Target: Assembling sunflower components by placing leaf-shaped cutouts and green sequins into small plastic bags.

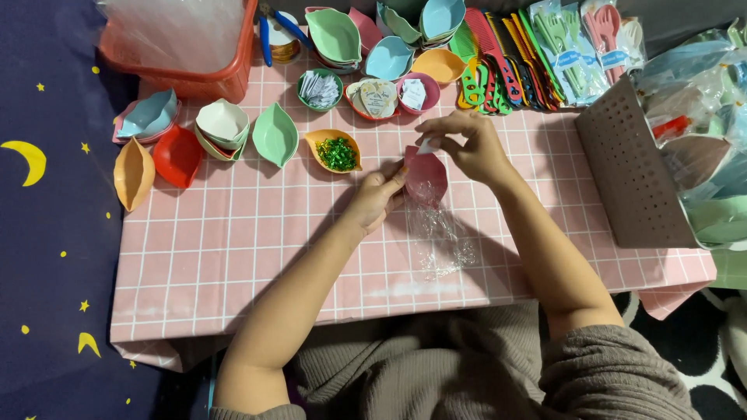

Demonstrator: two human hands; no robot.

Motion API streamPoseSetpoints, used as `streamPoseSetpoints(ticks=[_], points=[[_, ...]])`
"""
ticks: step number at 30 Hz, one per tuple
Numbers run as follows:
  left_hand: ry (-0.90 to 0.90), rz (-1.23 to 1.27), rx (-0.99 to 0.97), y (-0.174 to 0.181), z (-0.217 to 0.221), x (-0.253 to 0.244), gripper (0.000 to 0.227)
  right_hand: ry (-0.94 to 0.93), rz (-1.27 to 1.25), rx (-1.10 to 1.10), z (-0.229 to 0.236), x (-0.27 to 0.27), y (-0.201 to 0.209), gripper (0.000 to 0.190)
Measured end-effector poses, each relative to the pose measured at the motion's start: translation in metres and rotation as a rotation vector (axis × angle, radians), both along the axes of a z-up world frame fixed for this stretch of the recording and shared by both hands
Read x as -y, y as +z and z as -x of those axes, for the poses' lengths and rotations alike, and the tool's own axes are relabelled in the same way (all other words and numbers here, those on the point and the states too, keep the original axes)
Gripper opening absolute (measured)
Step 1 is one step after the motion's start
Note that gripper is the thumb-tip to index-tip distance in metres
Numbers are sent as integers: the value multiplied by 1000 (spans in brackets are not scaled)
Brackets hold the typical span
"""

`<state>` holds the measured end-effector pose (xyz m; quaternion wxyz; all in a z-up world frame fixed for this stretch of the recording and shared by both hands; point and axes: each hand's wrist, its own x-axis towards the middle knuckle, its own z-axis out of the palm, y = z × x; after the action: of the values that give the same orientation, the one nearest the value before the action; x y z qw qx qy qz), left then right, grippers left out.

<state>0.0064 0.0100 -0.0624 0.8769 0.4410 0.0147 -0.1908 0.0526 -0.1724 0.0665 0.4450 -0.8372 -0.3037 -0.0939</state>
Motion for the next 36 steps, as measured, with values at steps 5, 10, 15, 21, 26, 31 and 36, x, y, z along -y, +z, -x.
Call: streamPoseSetpoints(ticks=[5, 10, 15, 21, 26, 31, 36], points=[[-23, 3, 11, 38, 12, -3, 51, -36, 135, -18, 31, -9, 12, 38], [-13, -1, 19, 53, 16, -2, 49, -14, 104, 32, 26, -8, -13, 36], [37, 2, 15, 28, 5, -2, 47, -51, 104, 172, 21, 9, -17, 31], [17, -31, 16, 35, 12, -4, 51, -42, 192, -434, 33, 29, 19, 51], [37, -17, 11, 45, 12, -6, 57, 68, 275, -656, 34, 37, 19, 62], [40, -33, 127, 55, 14, -13, 60, 102, 247, -707, 29, 43, 12, 59], [58, -20, 118, 51, 15, -11, 57, 69, 110, -677, 30, 38, 13, 52]])
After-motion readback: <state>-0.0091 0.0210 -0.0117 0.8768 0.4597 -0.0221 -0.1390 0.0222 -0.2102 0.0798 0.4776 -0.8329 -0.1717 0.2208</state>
